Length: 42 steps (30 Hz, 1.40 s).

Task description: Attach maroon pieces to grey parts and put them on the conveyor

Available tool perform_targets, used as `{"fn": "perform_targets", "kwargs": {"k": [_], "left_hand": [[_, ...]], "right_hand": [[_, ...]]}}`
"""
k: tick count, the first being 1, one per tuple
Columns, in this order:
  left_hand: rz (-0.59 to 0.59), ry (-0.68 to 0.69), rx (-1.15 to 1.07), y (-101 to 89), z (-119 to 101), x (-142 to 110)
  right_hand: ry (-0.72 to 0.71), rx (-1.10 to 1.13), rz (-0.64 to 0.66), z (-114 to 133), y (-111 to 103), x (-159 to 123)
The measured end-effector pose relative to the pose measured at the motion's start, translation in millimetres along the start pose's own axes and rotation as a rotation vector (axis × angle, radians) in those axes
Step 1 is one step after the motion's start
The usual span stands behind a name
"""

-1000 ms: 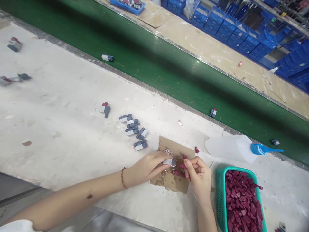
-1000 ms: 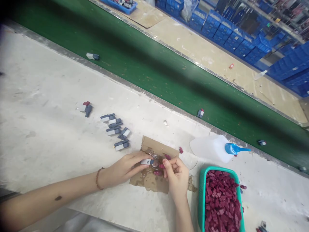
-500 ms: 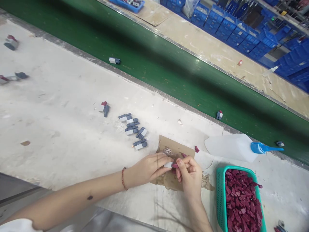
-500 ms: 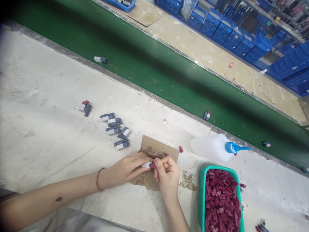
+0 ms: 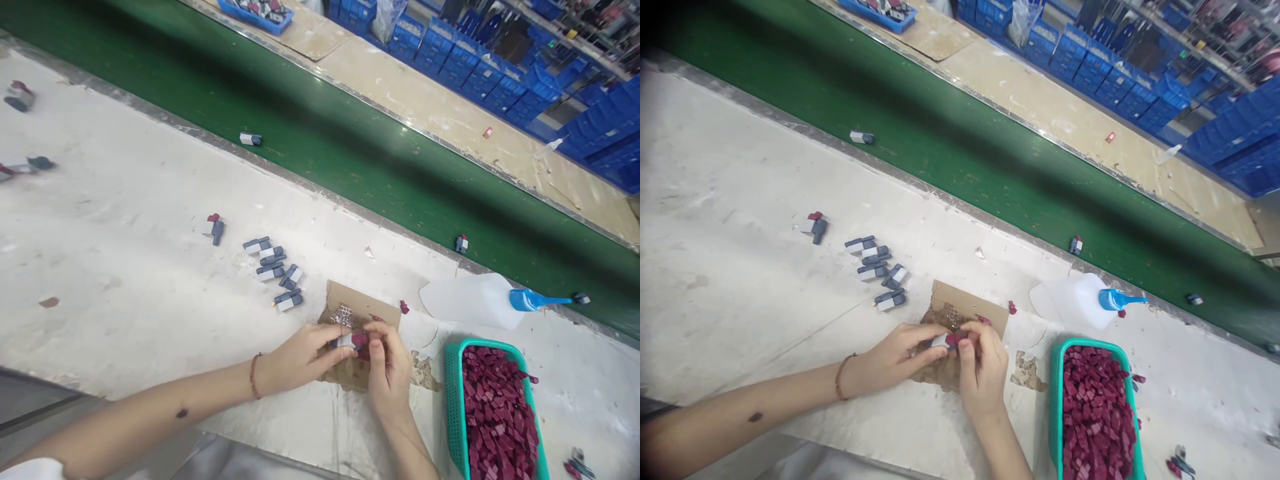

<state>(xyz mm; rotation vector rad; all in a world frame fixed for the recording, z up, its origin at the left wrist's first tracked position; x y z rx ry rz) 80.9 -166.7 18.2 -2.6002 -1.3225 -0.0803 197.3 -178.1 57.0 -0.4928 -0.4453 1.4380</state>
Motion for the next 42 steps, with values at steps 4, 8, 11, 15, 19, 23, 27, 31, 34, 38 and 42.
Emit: {"fn": "perform_targets", "kwargs": {"k": [4,8,11,15,19,23,27,31,34,38,42], "left_hand": [[-0.064,-0.208,-0.439,6.7,13,-2],[-0.086,-0.278,-0.636,13.9,15,-3],[-0.075,-0.295,-0.628,17.1,15,-4],[-0.081,-0.336,-0.57,18.9,20,-11],[-0.082,-0.344,-0.508,18.8,22,-16],[0.0,-0.334,-0.527,23.3,13,-12],[-0.055,-0.366,-0.489,2.8,5,-1],[-0.153,-0.316,-0.212,-50.1,2,28],[-0.24,-0.239,-0.025,-92.6,11,63],[-0.328,-0.134,0.161,-129.7,33,120],[-0.373,-0.035,0.533,-153.4,38,167]], "right_hand": [[-0.27,-0.267,0.055,21,15,-7],[-0.318,-0.409,0.044,26,27,-8],[-0.322,-0.429,0.016,28,25,-8],[-0.338,-0.372,-0.026,31,19,-10],[-0.354,-0.324,-0.052,32,20,-15],[-0.246,-0.391,0.034,29,16,-15],[-0.109,-0.341,0.137,17,-31,-20],[0.157,-0.585,-0.255,-31,-138,-29],[0.256,-0.729,-0.143,-74,-163,-34],[0.22,-0.798,-0.099,-100,-164,-35],[0.231,-0.729,-0.126,-101,-164,-29]]}}
Point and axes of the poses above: each hand's wrist, its own x-axis towards the middle knuckle, its own y-axis out of the palm, z = x × y, the point moved 9 cm from there along x, towards the middle knuckle, and after that the axes turned 10 degrees about y, right-handed, at the moved point
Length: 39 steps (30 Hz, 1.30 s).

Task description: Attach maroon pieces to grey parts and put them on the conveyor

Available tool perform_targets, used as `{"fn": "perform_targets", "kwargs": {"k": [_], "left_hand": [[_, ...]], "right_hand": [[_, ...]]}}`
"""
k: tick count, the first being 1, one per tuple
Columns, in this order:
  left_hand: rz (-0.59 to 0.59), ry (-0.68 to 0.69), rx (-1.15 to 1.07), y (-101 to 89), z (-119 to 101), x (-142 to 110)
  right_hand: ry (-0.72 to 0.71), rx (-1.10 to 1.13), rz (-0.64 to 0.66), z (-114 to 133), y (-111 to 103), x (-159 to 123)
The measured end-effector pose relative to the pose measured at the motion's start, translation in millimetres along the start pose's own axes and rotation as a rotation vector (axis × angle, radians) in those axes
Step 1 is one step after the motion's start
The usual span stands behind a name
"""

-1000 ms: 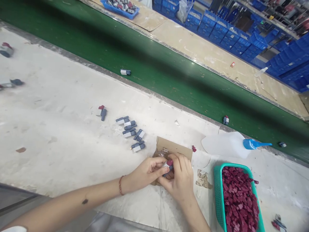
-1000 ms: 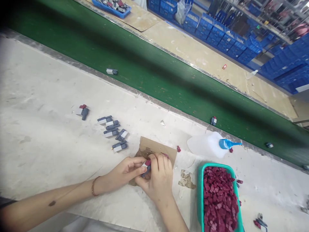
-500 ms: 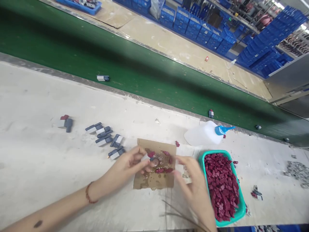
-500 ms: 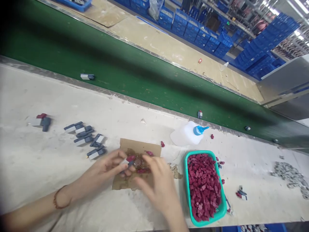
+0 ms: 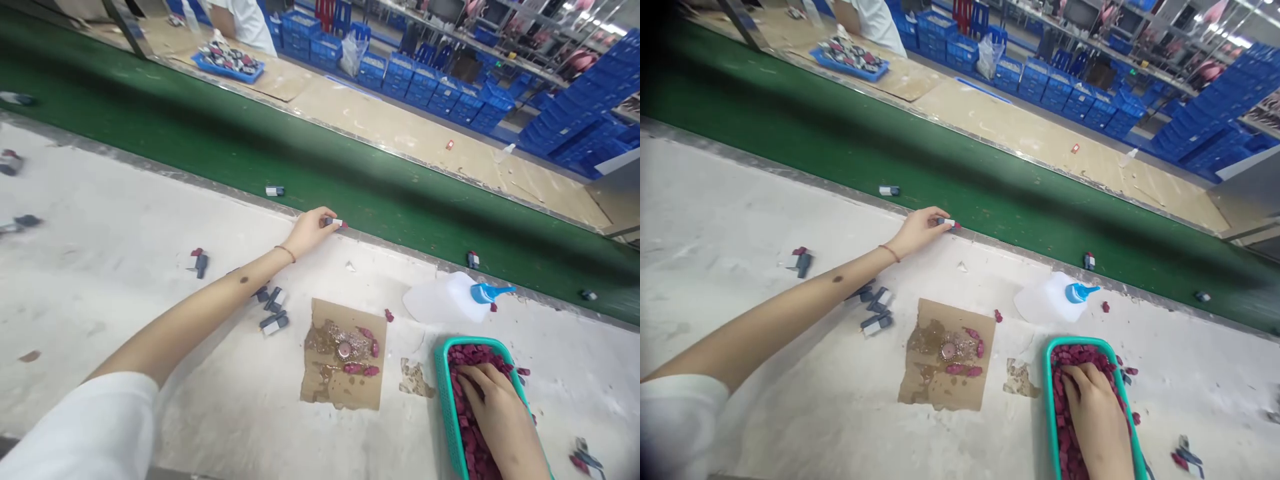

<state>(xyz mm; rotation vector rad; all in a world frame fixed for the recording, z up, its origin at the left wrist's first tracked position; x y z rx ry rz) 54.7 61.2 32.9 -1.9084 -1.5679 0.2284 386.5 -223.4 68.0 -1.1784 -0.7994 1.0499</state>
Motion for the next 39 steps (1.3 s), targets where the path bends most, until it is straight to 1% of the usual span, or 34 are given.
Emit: {"fn": "perform_targets", "kwargs": {"k": [2,4,6,8,9,10,12,13,16,18,20,22,24,25,27,30,32,34,36,38,39], "left_hand": [[-0.024,0.037,0.043,-5.2,3,14],[-0.047,0.065,0.095,-17.9,6,19],[-0.076,0.054,0.204,-37.5,15,17],[-0.093,-0.026,0.359,-59.6,30,12],[-0.079,-0.071,0.396,-67.8,38,9],[-0.015,-0.078,0.392,-69.6,43,9],[0.037,-0.101,0.353,-75.0,48,8],[0.052,-0.102,0.327,-75.9,47,8],[0.027,-0.128,0.242,-75.9,41,7],[-0.017,-0.17,0.182,-73.3,36,0],[-0.033,-0.199,0.07,-66.2,27,-13],[0.036,-0.197,-0.153,-50.1,11,-35],[0.179,-0.194,-0.445,-28.4,-14,-64],[0.23,-0.211,-0.537,-20.8,-25,-80],[0.288,-0.267,-0.647,-9.1,-42,-111],[0.339,-0.393,-0.817,11.6,-53,-154],[0.35,-0.487,-0.96,26.9,-54,-177],[0.36,-0.539,-1.052,39.5,-54,-194],[0.373,-0.504,-1.049,45.6,-56,-201],[0.368,-0.388,-0.98,44.0,-60,-200],[0.346,-0.317,-0.942,40.4,-63,-197]], "right_hand": [[0.07,0.119,0.001,-2,-7,1],[0.193,0.309,-0.024,-8,-18,-1],[0.329,0.54,-0.062,-13,-25,-8],[0.425,0.78,-0.096,-9,-25,-16],[0.456,0.892,-0.112,-5,-23,-19],[0.482,0.996,-0.13,1,-20,-22],[0.52,1.155,-0.125,15,-9,-24],[0.525,1.214,-0.099,24,-2,-23],[0.492,1.306,0.021,55,18,-19],[0.433,1.292,0.099,76,28,-15],[0.352,1.206,0.153,95,35,-12],[0.268,1.083,0.18,112,42,-10],[0.198,0.972,0.211,126,50,-9],[0.168,0.928,0.241,132,56,-9],[0.105,0.858,0.323,145,68,-11],[-0.006,0.766,0.412,162,81,-12],[-0.08,0.707,0.427,172,83,-11],[-0.123,0.664,0.43,178,83,-9],[-0.121,0.649,0.435,179,83,-7],[-0.09,0.653,0.445,177,82,-6],[-0.074,0.654,0.454,176,82,-6]]}}
Point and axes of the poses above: each hand's wrist, its own x-axis towards the middle knuckle, its own y-axis out of the palm, z = x × y, the point moved 9 cm from there along x, towards the middle knuckle, and after that the axes turned 10 degrees about y, right-handed, at the moved point
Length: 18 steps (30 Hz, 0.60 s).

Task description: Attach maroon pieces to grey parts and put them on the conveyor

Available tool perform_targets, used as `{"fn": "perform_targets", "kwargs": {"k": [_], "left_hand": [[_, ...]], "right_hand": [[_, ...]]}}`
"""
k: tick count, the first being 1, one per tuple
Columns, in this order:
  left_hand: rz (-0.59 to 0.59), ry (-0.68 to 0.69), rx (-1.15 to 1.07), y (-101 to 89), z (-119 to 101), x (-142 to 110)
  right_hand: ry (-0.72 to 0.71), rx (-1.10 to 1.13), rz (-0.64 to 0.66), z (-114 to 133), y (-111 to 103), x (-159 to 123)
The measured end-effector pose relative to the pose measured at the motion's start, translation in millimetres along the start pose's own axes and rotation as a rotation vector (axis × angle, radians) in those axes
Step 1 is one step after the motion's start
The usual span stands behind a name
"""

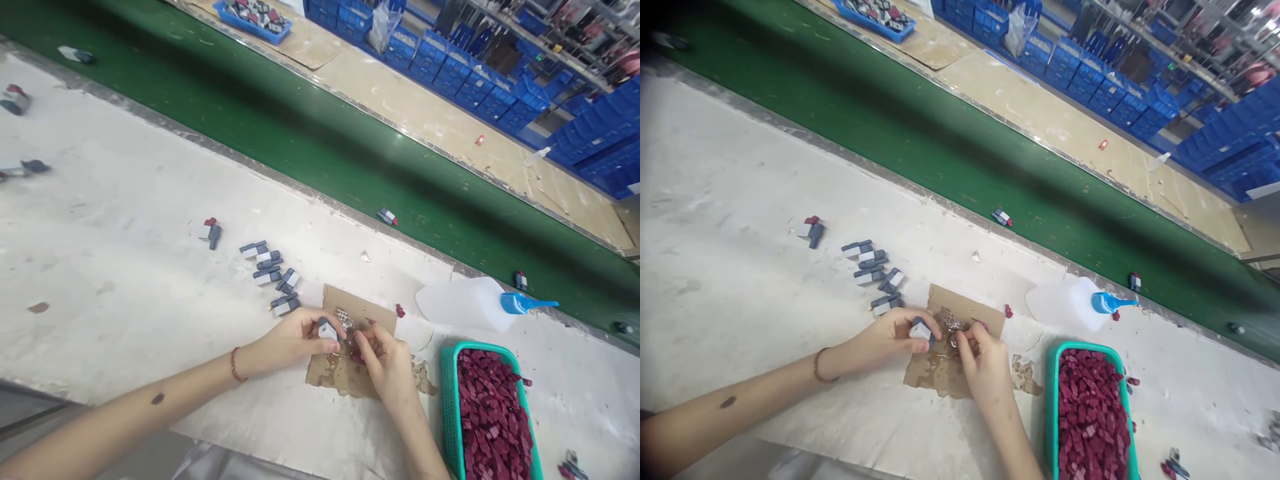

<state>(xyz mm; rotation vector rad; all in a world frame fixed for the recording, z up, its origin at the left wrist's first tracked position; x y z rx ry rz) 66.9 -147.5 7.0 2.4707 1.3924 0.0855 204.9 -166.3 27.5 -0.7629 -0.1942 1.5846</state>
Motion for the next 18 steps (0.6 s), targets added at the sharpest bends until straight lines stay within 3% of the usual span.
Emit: {"fn": "perform_targets", "kwargs": {"k": [3,8,14,18], "left_hand": [[-0.023,0.149,0.018,-0.8,-14,0],[0.039,0.057,-0.163,9.9,-3,-6],[0.033,0.056,-0.021,6.6,4,-9],[0.061,0.131,0.208,4.9,-2,-9]], "right_hand": [[0.035,0.006,0.011,-3,1,-1],[0.057,0.093,0.015,-7,2,-1],[0.161,0.254,-0.05,-16,-14,1],[0.182,0.262,-0.061,-18,-18,3]]}}
Point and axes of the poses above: each hand's wrist, its own x-axis towards the middle knuckle, its own y-axis out of the palm, z = x × y, the point moved 9 cm from there along x, towards the middle knuckle, and after that the axes turned 10 degrees about y, right-handed, at the moved point
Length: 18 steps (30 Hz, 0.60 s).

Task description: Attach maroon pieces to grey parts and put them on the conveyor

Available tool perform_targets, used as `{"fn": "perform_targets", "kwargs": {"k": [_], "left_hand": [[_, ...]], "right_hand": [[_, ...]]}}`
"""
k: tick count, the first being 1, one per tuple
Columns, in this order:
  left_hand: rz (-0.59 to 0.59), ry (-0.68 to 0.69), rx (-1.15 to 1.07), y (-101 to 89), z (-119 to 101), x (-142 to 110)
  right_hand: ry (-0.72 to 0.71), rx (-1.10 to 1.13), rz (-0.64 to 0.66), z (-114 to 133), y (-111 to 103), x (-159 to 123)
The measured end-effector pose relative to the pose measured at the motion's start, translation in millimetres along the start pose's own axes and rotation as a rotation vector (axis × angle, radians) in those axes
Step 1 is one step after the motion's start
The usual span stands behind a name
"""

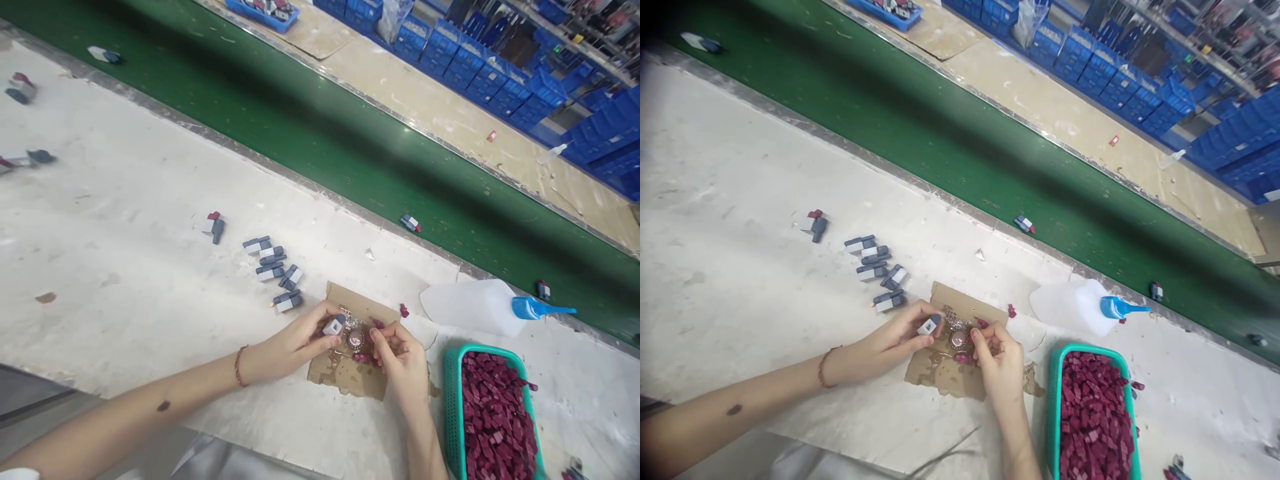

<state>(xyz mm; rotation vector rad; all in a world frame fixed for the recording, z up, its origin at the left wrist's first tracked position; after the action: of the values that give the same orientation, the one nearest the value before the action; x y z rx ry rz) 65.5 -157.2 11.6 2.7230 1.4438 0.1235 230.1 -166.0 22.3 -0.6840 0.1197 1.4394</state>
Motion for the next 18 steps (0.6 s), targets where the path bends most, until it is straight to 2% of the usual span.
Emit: {"fn": "perform_targets", "kwargs": {"k": [3,8,12,18], "left_hand": [[0.047,0.024,0.145,1.4,-4,-1],[0.062,0.053,0.239,2.6,-8,-2],[0.116,0.117,0.308,8.7,-11,-2],[0.183,0.196,0.397,16.4,-13,-3]], "right_hand": [[0.017,0.006,-0.001,-1,1,0],[0.026,0.05,-0.01,-2,-1,-1],[0.051,0.221,0.016,-8,1,-1],[0.057,0.441,0.09,-11,20,-7]]}}
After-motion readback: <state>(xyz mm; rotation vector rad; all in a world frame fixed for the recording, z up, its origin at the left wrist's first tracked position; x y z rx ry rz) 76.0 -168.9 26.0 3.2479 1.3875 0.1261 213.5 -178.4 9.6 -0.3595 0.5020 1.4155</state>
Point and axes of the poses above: each hand's wrist, its own x-axis towards the middle knuckle, its own y-axis out of the palm, z = x × y, the point moved 9 cm from there along x, towards the middle knuckle, and after that the axes turned 10 degrees about y, right-handed, at the moved point
